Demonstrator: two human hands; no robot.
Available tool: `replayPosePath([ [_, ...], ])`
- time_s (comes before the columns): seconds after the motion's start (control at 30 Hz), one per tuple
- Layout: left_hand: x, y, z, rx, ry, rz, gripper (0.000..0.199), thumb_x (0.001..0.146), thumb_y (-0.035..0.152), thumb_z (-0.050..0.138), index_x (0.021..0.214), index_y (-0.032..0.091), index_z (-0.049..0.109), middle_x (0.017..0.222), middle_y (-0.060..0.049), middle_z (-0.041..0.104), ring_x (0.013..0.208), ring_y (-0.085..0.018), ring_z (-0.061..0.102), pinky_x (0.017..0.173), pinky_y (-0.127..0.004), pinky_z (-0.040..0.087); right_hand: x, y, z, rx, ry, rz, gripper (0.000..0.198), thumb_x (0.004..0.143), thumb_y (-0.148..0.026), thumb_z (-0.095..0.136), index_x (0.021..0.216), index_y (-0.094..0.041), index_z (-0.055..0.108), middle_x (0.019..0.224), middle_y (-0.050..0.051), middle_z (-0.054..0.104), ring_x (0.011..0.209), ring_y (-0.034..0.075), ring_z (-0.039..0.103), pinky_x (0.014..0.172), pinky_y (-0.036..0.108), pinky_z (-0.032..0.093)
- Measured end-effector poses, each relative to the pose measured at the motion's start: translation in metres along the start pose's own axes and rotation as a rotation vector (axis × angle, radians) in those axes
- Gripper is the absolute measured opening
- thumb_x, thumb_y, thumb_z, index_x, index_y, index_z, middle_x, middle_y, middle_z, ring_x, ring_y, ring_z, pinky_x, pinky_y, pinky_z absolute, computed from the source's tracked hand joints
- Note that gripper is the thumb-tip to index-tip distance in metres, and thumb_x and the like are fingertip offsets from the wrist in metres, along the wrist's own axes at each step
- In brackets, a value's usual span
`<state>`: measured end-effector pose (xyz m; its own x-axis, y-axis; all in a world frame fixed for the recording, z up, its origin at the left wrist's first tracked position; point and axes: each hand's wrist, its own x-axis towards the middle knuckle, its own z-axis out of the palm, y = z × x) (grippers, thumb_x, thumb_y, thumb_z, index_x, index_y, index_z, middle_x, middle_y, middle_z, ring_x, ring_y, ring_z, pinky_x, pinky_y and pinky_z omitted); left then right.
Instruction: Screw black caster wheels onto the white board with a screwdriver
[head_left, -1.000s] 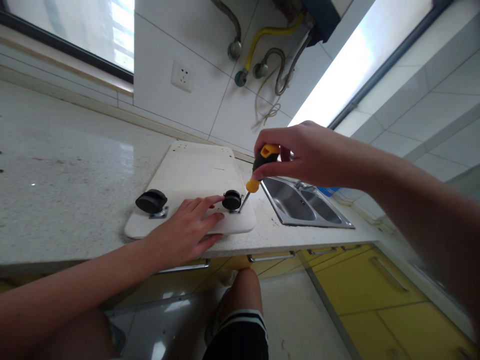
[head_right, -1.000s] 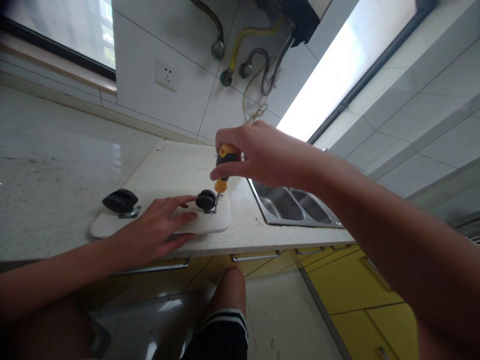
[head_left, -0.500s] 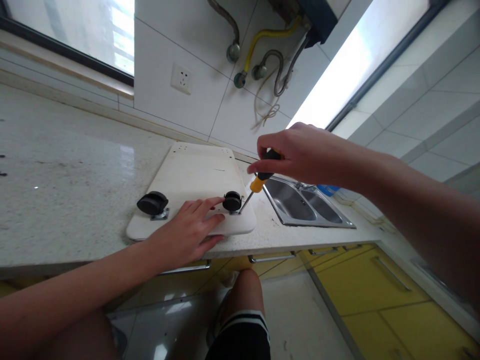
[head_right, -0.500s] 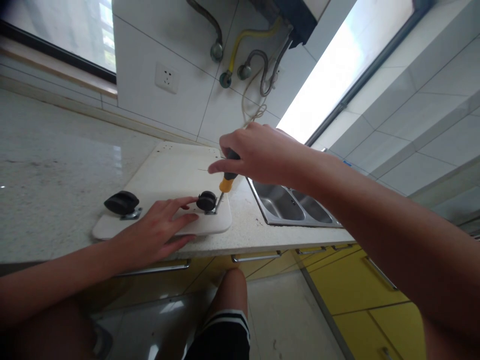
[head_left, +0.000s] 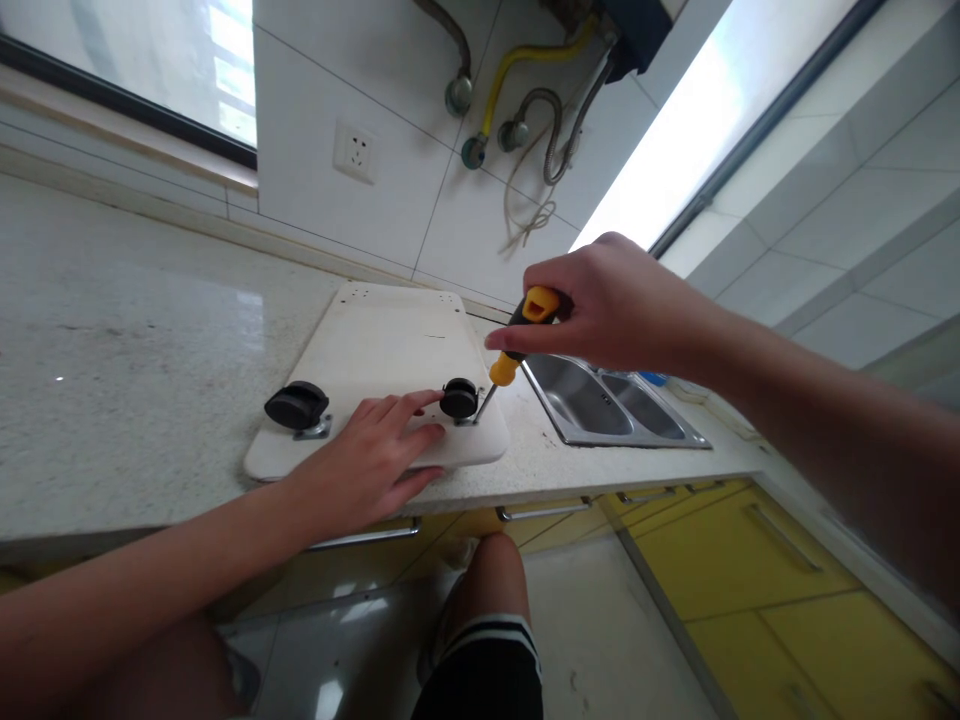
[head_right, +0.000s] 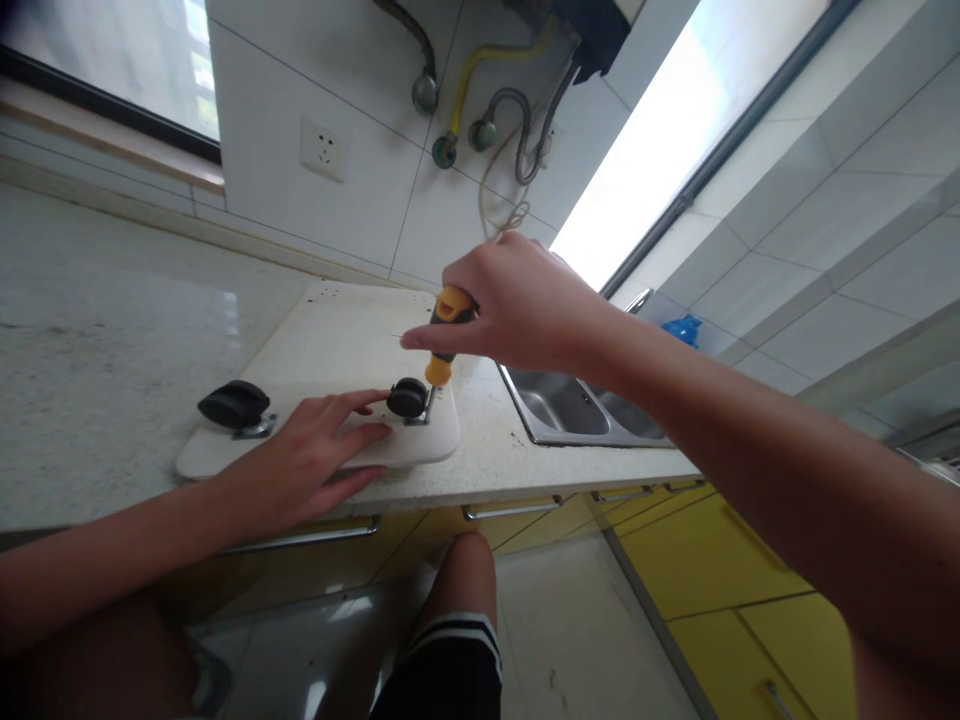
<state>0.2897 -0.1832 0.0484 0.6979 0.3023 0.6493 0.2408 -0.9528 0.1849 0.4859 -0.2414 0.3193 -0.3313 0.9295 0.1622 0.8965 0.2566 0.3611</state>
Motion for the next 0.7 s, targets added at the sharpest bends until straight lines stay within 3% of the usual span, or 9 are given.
replayPosePath([
  [0.13, 0.0, -0.001, 0.0, -0.009, 0.011, 0.004, 0.03, 0.107, 0.032, 0.067, 0.135, 0.02, 0.072, 0.165, -0.019, 0.054, 0.134, -0.04, 0.064, 0.109, -0.058, 0.053, -0.004, 0.004, 0.006, 0.015, 0.039, 0.091, 0.077, 0.094, -0.079, 0.072, 0.053, -0.022, 0.041, 0.047, -0.008, 0.028, 0.054, 0.007, 0.018, 0.061, 0.038, 0.018],
  [0.3, -0.001, -0.003, 0.002, -0.008, 0.027, 0.012, 0.028, 0.108, 0.033, 0.067, 0.133, 0.023, 0.071, 0.165, -0.017, 0.055, 0.131, -0.038, 0.065, 0.108, -0.054, 0.052, -0.03, 0.016, -0.015, 0.177, 0.168, 0.113, 0.06, 0.097, -0.07, 0.07, 0.071, -0.015, 0.065, 0.058, -0.01, 0.044, 0.06, 0.004, 0.026, 0.064, 0.033, 0.024],
  [0.4, -0.003, -0.005, 0.003, 0.01, 0.045, 0.026, 0.029, 0.11, 0.035, 0.065, 0.136, 0.023, 0.07, 0.165, -0.018, 0.055, 0.132, -0.036, 0.066, 0.108, -0.052, 0.051, -0.075, 0.039, -0.003, 0.399, 0.307, 0.252, 0.061, 0.094, -0.069, 0.073, 0.072, -0.013, 0.068, 0.058, -0.009, 0.045, 0.061, 0.002, 0.031, 0.064, 0.031, 0.024],
  [0.47, -0.004, -0.007, 0.003, 0.029, 0.053, 0.039, 0.031, 0.111, 0.037, 0.064, 0.138, 0.022, 0.069, 0.165, -0.019, 0.055, 0.132, -0.036, 0.066, 0.108, -0.051, 0.051, -0.116, 0.047, 0.032, 0.742, 0.494, 0.516, 0.064, 0.073, -0.074, 0.092, 0.068, -0.014, 0.071, 0.055, -0.007, 0.049, 0.058, 0.004, 0.037, 0.059, 0.03, 0.025],
  [0.5, -0.004, -0.007, 0.004, 0.038, 0.053, 0.044, 0.032, 0.111, 0.038, 0.065, 0.138, 0.022, 0.069, 0.165, -0.019, 0.056, 0.132, -0.036, 0.066, 0.108, -0.051, 0.051, -0.139, 0.044, 0.057, 0.817, 0.586, 0.599, 0.072, 0.068, -0.085, 0.089, 0.064, -0.017, 0.067, 0.054, -0.006, 0.049, 0.055, 0.005, 0.038, 0.055, 0.029, 0.025],
  [0.6, -0.004, -0.004, 0.002, 0.07, 0.04, 0.043, 0.033, 0.111, 0.039, 0.064, 0.139, 0.022, 0.07, 0.164, -0.02, 0.057, 0.132, -0.036, 0.067, 0.108, -0.051, 0.05, -0.199, 0.004, 0.144, 0.981, 0.72, 0.814, 0.085, 0.08, -0.103, 0.058, 0.059, -0.021, 0.053, 0.05, -0.005, 0.039, 0.046, 0.008, 0.032, 0.044, 0.028, 0.025],
  [0.7, -0.004, 0.007, -0.012, 0.123, 0.033, 0.008, 0.035, 0.111, 0.039, 0.063, 0.141, 0.021, 0.069, 0.164, -0.02, 0.058, 0.133, -0.036, 0.067, 0.11, -0.052, 0.05, -0.239, -0.065, 0.22, 1.118, 0.703, 0.966, 0.062, 0.101, -0.074, 0.066, 0.08, -0.016, 0.066, 0.068, -0.002, 0.059, 0.059, 0.009, 0.053, 0.056, 0.024, 0.048],
])
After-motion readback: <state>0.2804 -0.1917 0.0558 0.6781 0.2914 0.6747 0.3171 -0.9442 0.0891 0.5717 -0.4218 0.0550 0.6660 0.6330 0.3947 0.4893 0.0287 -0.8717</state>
